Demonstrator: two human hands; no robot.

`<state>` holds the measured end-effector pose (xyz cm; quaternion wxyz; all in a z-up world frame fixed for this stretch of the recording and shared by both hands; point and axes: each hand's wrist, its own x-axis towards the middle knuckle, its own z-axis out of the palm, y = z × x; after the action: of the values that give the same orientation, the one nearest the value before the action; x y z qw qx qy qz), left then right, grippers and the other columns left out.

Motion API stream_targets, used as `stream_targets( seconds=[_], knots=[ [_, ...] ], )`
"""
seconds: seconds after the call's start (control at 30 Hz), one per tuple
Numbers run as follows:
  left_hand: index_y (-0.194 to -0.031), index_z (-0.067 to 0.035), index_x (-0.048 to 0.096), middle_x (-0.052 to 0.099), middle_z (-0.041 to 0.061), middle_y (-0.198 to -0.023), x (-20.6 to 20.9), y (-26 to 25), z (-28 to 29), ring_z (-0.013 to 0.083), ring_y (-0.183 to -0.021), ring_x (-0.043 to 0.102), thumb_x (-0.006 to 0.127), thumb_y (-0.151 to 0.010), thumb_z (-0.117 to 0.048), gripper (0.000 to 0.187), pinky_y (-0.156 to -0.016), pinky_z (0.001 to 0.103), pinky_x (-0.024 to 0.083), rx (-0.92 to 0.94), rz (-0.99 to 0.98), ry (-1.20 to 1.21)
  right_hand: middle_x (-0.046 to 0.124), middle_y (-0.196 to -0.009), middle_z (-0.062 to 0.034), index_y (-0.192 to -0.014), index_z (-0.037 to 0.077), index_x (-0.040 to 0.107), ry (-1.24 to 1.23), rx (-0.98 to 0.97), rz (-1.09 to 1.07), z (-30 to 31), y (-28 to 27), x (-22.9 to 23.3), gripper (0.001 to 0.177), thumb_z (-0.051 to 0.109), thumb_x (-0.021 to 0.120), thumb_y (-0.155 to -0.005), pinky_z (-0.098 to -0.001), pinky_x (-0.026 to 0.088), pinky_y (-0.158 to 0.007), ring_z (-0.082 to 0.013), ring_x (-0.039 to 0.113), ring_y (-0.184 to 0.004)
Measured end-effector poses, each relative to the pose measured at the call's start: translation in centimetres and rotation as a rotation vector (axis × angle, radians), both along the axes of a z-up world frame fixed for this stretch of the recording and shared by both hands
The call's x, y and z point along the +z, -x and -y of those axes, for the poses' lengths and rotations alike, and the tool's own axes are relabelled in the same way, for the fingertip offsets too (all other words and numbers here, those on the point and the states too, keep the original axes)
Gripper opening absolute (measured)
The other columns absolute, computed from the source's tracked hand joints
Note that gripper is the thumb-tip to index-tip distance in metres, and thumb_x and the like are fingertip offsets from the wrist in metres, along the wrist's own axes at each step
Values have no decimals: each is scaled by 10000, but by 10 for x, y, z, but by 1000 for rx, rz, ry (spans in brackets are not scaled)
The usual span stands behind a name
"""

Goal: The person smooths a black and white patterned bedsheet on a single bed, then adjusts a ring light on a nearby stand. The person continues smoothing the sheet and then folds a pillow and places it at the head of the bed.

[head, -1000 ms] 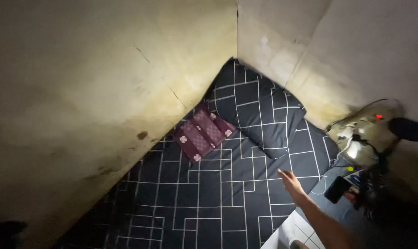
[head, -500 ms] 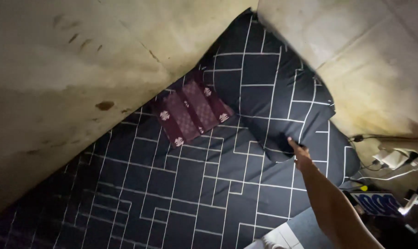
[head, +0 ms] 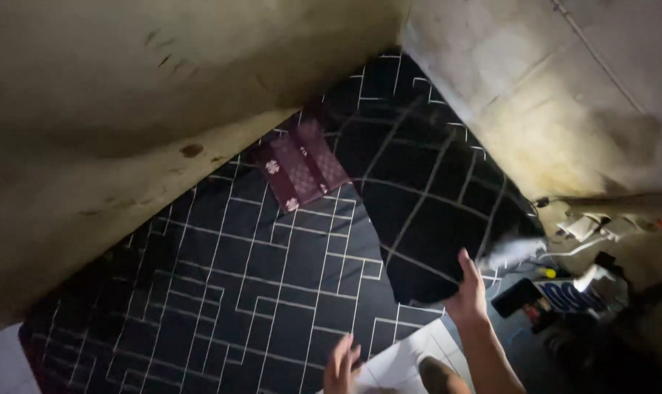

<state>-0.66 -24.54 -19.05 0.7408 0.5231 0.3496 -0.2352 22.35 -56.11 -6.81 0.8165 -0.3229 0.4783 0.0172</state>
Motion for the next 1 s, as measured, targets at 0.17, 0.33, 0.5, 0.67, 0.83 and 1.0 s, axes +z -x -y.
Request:
stream_targets(
  seconds=[0.17,0.33,0.5,0.67,0.83,1.0],
  knots=[
    [-1480,-64,443,601,162,-1419,147,-154,75,264,-1274,613,686,-897,-515,776,-1005,363,522,-226,-100,-179,707,-1234,-112,-1318,45,598,-124,35,-92,-27,108,25,486,384,593,-969,-445,529,-978,-278,676,-1113],
    [-1348,-5,366,562,200,-1246,118,-76,113,274,-1161,585,975,-675,-333,965,-973,381,504,-172,210,-419,722,-1053,-98,-1259,-15,654,171,442,-194,-49,132,28,477,375,627,-986,-438,508,-868,-245,680,-972],
    [-1221,30,473,580,165,-816,106,-57,94,258,-584,509,808,-863,-407,657,-444,362,418,231,-280,-54,716,-747,-114,-1096,-64,728,627,1226,-297,-47,116,6,583,495,565,-1081,-357,562,-558,-213,731,-658],
    [-1070,-113,453,527,-1,-710,141,-83,83,94,-504,476,611,-984,-445,378,-388,272,361,217,-231,-165,726,-664,38,-1367,181,509,1290,1728,-310,17,100,-48,376,281,516,-1005,-301,521,-452,-131,713,-548],
    [-968,-94,459,464,54,-742,114,-85,71,132,-552,432,570,-1025,-396,327,-412,308,356,264,-55,-209,634,-676,-8,-1145,94,571,576,892,-336,31,73,-18,258,310,576,-1003,-279,432,-467,-131,624,-538],
    [-1051,-127,573,642,-8,-883,142,-88,27,71,-735,615,528,-1097,-410,290,-637,245,503,95,201,-481,572,-627,-59,-875,39,613,555,614,-88,32,75,45,294,278,583,-1043,-296,344,-468,-154,518,-509]
  ],
)
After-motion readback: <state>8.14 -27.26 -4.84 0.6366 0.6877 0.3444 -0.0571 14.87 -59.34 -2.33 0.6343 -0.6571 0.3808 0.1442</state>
